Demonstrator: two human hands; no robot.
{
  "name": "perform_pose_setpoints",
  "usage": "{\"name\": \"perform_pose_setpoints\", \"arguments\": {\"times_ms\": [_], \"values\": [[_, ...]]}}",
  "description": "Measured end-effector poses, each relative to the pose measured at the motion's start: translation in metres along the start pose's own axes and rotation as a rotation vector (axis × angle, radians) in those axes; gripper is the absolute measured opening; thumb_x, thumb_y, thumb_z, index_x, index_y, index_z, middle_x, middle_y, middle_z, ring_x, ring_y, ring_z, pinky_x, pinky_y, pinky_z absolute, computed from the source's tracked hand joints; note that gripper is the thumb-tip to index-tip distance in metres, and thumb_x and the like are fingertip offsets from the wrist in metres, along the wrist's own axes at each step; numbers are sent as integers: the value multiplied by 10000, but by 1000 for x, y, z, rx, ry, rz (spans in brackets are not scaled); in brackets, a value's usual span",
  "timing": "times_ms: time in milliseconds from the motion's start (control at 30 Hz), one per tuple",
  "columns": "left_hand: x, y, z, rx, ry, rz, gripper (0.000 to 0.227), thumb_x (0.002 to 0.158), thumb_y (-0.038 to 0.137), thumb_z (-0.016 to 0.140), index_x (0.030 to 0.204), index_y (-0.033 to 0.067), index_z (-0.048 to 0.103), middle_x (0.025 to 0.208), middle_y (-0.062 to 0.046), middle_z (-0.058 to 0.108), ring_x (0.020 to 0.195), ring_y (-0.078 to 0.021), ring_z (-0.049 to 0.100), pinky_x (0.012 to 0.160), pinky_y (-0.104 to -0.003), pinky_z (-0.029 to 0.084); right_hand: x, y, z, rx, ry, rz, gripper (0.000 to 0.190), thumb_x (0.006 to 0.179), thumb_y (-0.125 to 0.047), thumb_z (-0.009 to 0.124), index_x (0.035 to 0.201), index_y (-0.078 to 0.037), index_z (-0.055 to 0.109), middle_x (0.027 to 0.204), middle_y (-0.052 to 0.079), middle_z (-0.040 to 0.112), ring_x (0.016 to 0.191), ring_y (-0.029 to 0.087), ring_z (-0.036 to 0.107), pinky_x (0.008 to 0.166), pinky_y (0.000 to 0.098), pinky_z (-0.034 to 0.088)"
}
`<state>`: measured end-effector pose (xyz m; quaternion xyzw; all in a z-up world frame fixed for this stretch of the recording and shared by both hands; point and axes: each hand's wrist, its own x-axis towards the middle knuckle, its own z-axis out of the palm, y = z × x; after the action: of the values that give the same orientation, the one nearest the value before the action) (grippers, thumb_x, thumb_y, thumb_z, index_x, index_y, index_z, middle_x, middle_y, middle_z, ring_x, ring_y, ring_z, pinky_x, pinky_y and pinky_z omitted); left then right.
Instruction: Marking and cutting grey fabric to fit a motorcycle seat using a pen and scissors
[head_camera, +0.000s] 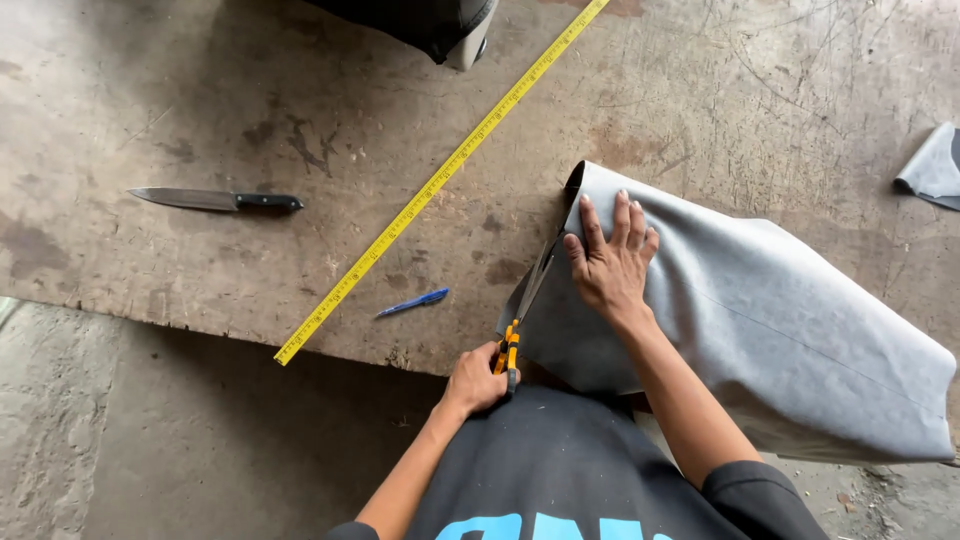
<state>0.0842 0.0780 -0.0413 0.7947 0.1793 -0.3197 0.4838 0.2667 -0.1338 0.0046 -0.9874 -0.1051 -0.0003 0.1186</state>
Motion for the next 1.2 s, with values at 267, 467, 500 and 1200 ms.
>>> {"name": "perform_pose_setpoints", "arguments": {"times_ms": [267, 467, 500, 1200], "values": [[-4, 7, -13, 7, -37, -22, 422, 739, 473, 778, 1019, 158, 758, 847, -99, 767, 897, -317, 768, 783, -435, 601, 22, -12, -5, -46, -23, 94, 638, 1107, -669, 247, 1653, -351, 339, 1640, 226, 258, 1501, 436, 174, 1087, 618, 163], [18, 14, -29, -18, -79, -1, 444, 716, 496, 792, 985, 144, 763, 821, -100, 759, 861, -308, 762, 759, -425, 591, 24, -12, -3, 36, 3, 96, 626, 1106, -640, 285, 1663, -355, 327, 1683, 244, 210, 1542, 467, 120, 1135, 686, 94], [22, 15, -32, -32, -111, 14, 482, 693, 509, 813, 985, 127, 774, 818, -108, 758, 845, -305, 760, 751, -414, 586, 23, -11, -2, 69, 34, 68, 623, 1110, -622, 305, 1665, -342, 332, 1693, 255, 204, 1559, 483, 109, 1149, 723, 68], [59, 107, -96, 49, -325, 37, 390, 702, 516, 799, 833, 149, 784, 687, -49, 716, 751, -268, 734, 700, -411, 563, 13, -6, 7, -25, 224, -31, 731, 1059, -624, 471, 1642, -184, 429, 1665, 297, 307, 1538, 510, 264, 1144, 726, 156]]}}
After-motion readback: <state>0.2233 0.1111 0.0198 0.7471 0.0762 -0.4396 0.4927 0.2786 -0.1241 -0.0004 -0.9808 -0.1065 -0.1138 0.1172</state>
